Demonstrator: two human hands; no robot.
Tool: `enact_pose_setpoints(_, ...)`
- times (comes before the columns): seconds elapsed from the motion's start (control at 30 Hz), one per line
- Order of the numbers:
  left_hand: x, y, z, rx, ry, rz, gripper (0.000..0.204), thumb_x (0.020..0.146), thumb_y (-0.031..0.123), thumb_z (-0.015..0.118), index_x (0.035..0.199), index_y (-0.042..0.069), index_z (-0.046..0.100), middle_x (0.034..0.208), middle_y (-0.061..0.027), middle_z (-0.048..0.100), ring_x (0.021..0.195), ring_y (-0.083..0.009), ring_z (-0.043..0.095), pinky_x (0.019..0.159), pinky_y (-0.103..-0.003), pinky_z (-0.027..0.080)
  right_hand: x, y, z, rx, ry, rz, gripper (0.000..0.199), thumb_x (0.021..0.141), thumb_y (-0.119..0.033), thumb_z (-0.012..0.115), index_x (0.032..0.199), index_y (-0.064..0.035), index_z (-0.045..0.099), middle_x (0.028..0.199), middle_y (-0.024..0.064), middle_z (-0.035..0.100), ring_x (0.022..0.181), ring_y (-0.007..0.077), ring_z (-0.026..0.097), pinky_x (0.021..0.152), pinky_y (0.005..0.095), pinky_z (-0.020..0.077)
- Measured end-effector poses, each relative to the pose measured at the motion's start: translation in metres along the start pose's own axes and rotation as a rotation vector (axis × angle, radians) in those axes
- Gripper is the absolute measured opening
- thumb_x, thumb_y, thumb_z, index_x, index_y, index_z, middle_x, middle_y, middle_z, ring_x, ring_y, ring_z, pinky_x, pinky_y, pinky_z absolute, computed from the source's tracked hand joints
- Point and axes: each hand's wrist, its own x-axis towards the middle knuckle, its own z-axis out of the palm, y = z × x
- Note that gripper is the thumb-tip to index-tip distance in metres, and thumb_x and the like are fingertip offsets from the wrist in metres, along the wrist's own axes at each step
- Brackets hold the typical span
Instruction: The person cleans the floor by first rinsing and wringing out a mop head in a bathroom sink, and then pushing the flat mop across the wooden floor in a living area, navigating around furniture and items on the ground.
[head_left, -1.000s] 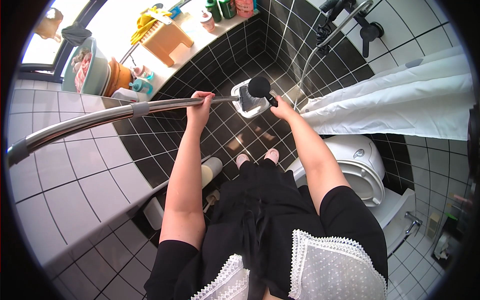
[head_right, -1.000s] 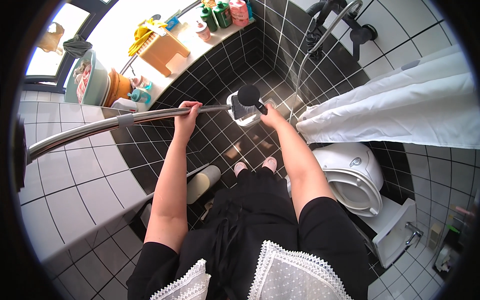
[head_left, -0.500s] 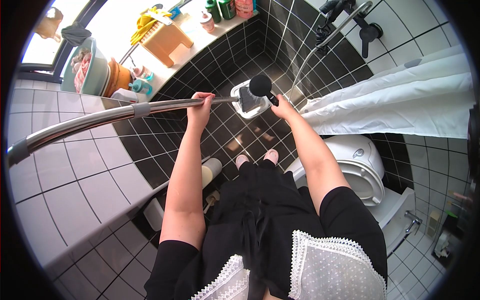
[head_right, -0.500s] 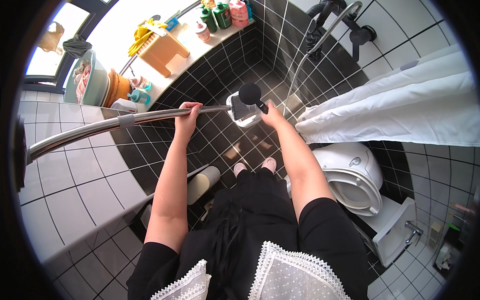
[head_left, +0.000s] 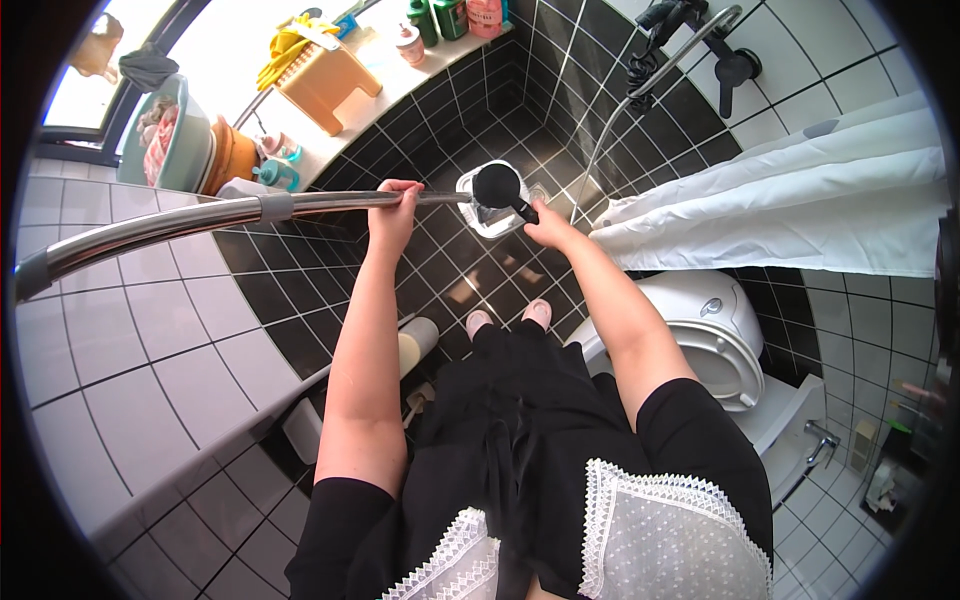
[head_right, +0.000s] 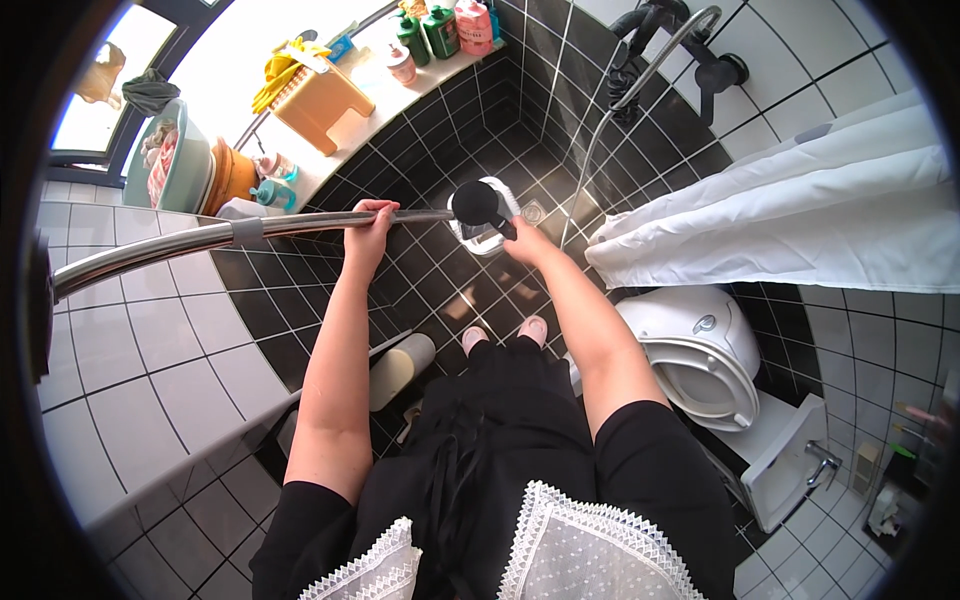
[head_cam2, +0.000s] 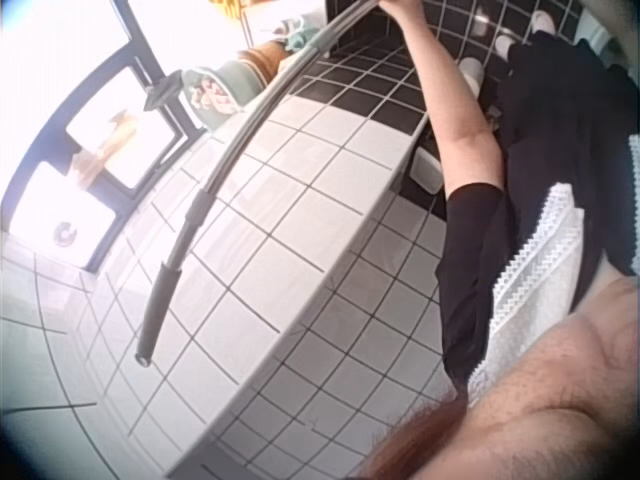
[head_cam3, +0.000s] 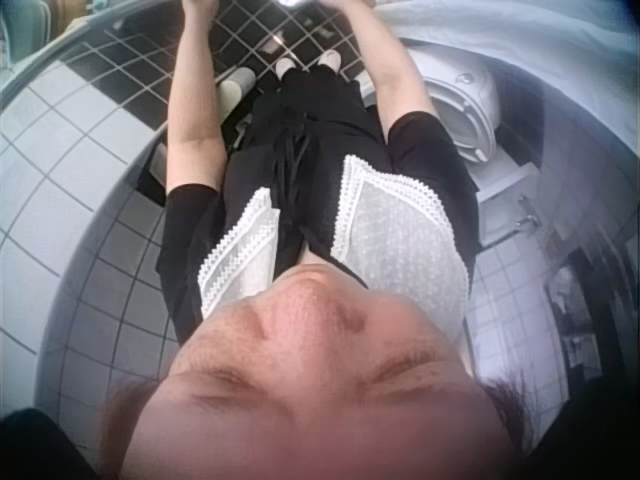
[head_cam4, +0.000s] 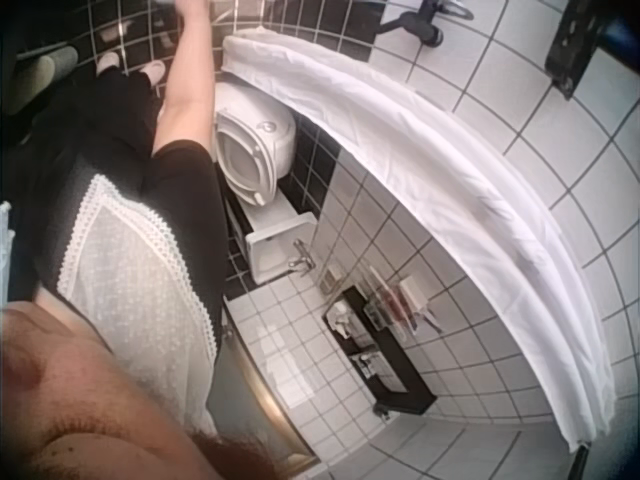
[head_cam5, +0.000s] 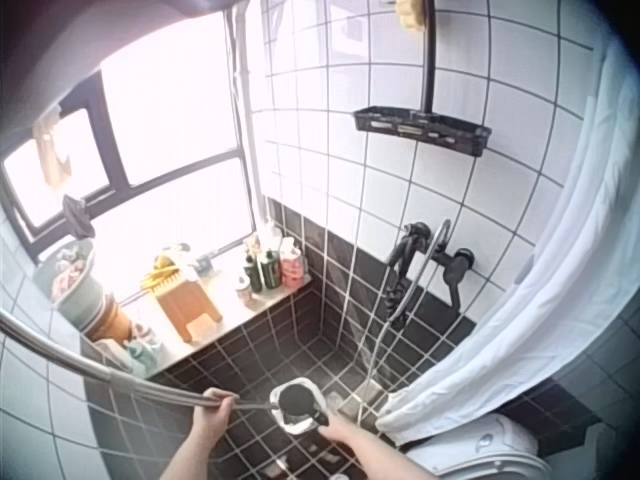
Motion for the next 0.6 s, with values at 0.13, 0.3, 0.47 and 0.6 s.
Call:
enact_pose_setpoints(0.13,0.002,0.002,0.0,0.024,-0.01,-0.006,0.003,0.088,0.005,0.059,0.09,0.002,0.058,0.088,-0.004,0.066,0.078,-0.0056,0.056,0.071,-0.019,0.044,0.005,0.006,0.002,0.01,-0.014,-0.011,0.055,0.075,-0.023,0.061,0.123,-0.0034,0.043,0.109,0.0246,0.06,0.104,0.0368,0.058,0.088,0.0403,0.0462)
enact_pose_setpoints(0.3,-0.001,0.004,-0.001,0.045,0.003,-0.004,0.003,0.088,0.005,0.059,0.089,0.002,0.058,0.088,-0.004,0.066,0.078,-0.0063,0.057,0.071,-0.019,0.044,0.004,0.001,-0.005,0.013,0.018,0.069,0.053,0.074,-0.022,0.061,0.121,-0.0034,0.044,0.109,0.0231,0.06,0.104,0.0355,0.059,0.088,0.0401,0.0459)
enact_pose_setpoints(0.47,-0.001,0.006,0.002,0.031,-0.017,0.006,0.005,0.089,0.006,0.058,0.092,0.002,0.056,0.09,-0.004,0.065,0.074,-0.0047,0.052,0.067,-0.019,0.042,0.012,0.013,-0.01,0.037,0.03,0.061,0.056,0.075,-0.024,0.06,0.125,-0.0057,0.042,0.106,0.0244,0.061,0.101,0.0371,0.06,0.087,0.04,0.0467)
enact_pose_setpoints(0.6,0.0,0.006,0.003,0.051,-0.031,0.023,0.005,0.089,0.006,0.058,0.092,0.002,0.056,0.091,-0.0044,0.066,0.078,-0.0059,0.055,0.071,-0.019,0.043,0.019,0.016,-0.008,-0.005,0.036,0.089,0.056,0.076,-0.024,0.06,0.126,-0.0059,0.041,0.108,0.0245,0.06,0.103,0.037,0.059,0.087,0.0399,0.0462)
